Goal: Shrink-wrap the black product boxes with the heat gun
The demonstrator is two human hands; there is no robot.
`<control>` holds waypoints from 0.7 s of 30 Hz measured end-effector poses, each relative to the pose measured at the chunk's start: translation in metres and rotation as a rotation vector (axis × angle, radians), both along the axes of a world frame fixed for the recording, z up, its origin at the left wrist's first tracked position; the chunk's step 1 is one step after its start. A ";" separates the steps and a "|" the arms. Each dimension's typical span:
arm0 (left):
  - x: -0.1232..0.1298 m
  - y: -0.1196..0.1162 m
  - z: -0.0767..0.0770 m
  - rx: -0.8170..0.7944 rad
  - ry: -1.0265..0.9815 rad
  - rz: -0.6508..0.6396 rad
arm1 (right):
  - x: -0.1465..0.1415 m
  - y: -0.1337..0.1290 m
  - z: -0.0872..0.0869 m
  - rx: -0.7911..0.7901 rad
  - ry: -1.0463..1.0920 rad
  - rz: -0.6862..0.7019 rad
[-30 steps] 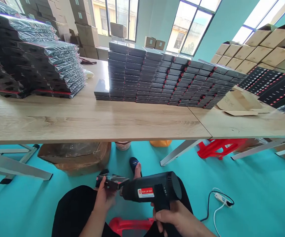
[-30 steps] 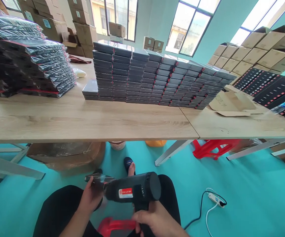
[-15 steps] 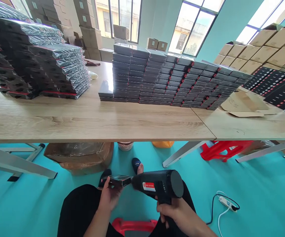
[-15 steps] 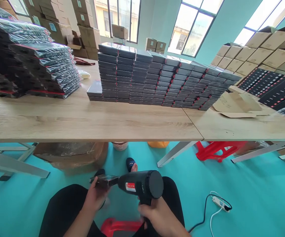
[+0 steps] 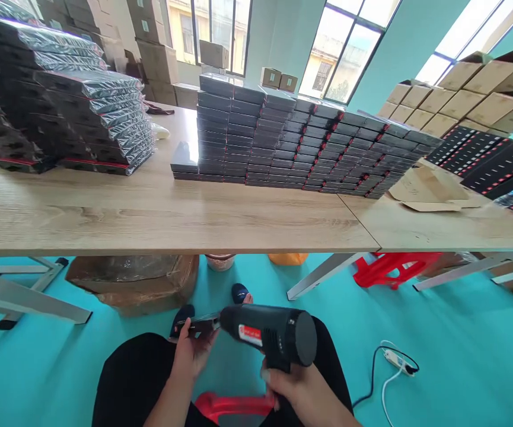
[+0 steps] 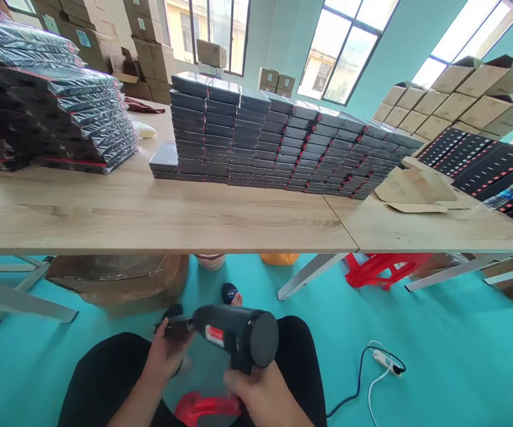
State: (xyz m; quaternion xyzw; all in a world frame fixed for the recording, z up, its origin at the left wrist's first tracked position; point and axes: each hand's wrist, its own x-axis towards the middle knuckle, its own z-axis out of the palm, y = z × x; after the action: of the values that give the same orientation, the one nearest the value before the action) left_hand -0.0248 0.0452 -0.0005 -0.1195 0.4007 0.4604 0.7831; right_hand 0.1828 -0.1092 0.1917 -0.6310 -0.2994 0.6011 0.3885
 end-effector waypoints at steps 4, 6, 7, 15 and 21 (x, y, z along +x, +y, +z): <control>0.001 -0.001 0.003 -0.001 0.002 0.048 | 0.005 0.000 0.001 -0.050 0.030 -0.026; 0.001 -0.001 0.005 0.006 -0.040 0.043 | 0.005 -0.002 0.003 -0.062 0.100 0.065; 0.001 -0.001 0.006 0.008 -0.055 0.039 | 0.005 -0.002 0.003 -0.052 0.112 0.074; -0.001 -0.006 0.016 0.065 0.079 -0.107 | 0.023 -0.008 -0.001 -0.038 0.158 -0.188; 0.000 -0.006 0.009 0.037 0.116 -0.155 | 0.040 -0.028 -0.002 -0.083 0.245 -0.125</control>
State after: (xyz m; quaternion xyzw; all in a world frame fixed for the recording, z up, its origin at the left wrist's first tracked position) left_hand -0.0250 0.0396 0.0090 -0.0469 0.4451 0.4119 0.7937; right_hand 0.2228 -0.1371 0.1898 -0.5858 -0.1846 0.6600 0.4326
